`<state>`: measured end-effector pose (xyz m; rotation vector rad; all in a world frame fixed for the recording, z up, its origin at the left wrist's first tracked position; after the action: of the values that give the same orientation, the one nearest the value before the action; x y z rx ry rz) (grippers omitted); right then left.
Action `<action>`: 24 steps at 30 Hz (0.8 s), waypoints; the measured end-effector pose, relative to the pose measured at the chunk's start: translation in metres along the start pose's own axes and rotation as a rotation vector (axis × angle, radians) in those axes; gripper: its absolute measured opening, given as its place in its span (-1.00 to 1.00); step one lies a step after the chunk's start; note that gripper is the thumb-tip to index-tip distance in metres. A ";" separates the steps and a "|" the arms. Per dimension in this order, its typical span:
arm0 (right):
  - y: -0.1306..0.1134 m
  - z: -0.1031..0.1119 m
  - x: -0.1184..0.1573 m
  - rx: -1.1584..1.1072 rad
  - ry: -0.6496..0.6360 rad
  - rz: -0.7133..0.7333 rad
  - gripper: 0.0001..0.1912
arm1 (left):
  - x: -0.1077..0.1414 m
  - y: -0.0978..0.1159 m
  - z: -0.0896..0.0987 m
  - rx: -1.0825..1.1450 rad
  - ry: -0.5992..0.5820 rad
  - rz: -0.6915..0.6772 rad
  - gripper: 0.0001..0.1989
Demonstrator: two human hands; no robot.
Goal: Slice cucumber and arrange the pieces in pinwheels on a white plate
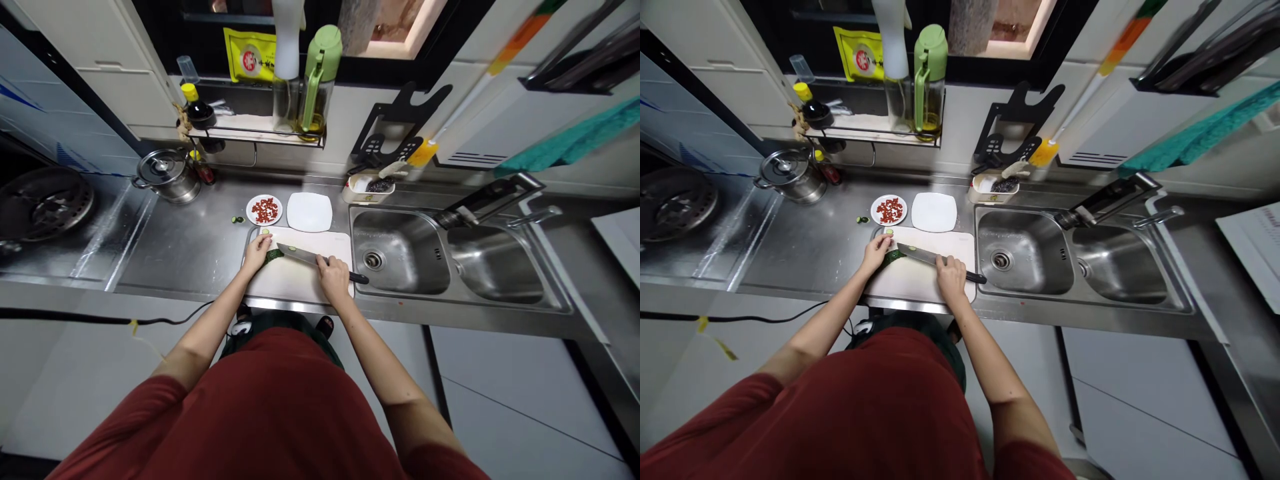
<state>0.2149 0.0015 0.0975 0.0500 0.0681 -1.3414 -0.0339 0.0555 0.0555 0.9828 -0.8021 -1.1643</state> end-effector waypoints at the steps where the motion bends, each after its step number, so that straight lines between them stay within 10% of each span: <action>1: 0.002 0.000 0.000 -0.004 0.048 0.008 -0.61 | 0.000 0.002 -0.001 0.054 -0.017 0.023 -0.63; 14: 0.009 -0.001 0.003 -0.044 0.286 0.106 -0.59 | 0.014 0.043 -0.008 -0.032 -0.420 -0.066 -0.57; 24: 0.011 -0.002 0.005 -0.057 0.252 0.108 -0.57 | 0.013 0.036 -0.015 -0.078 -0.418 -0.082 -0.73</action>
<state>0.2265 -0.0009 0.0951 0.1719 0.3120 -1.2191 -0.0048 0.0498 0.0834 0.7210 -1.0434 -1.4876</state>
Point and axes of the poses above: each hand's wrist, its own x-axis away from the middle knuckle, its own z-axis out of the back of the hand, y = z × x, the point moved 2 cm from there along -x, towards the middle knuckle, and after that the axes turned 3 degrees about y, right-handed, at the moved point
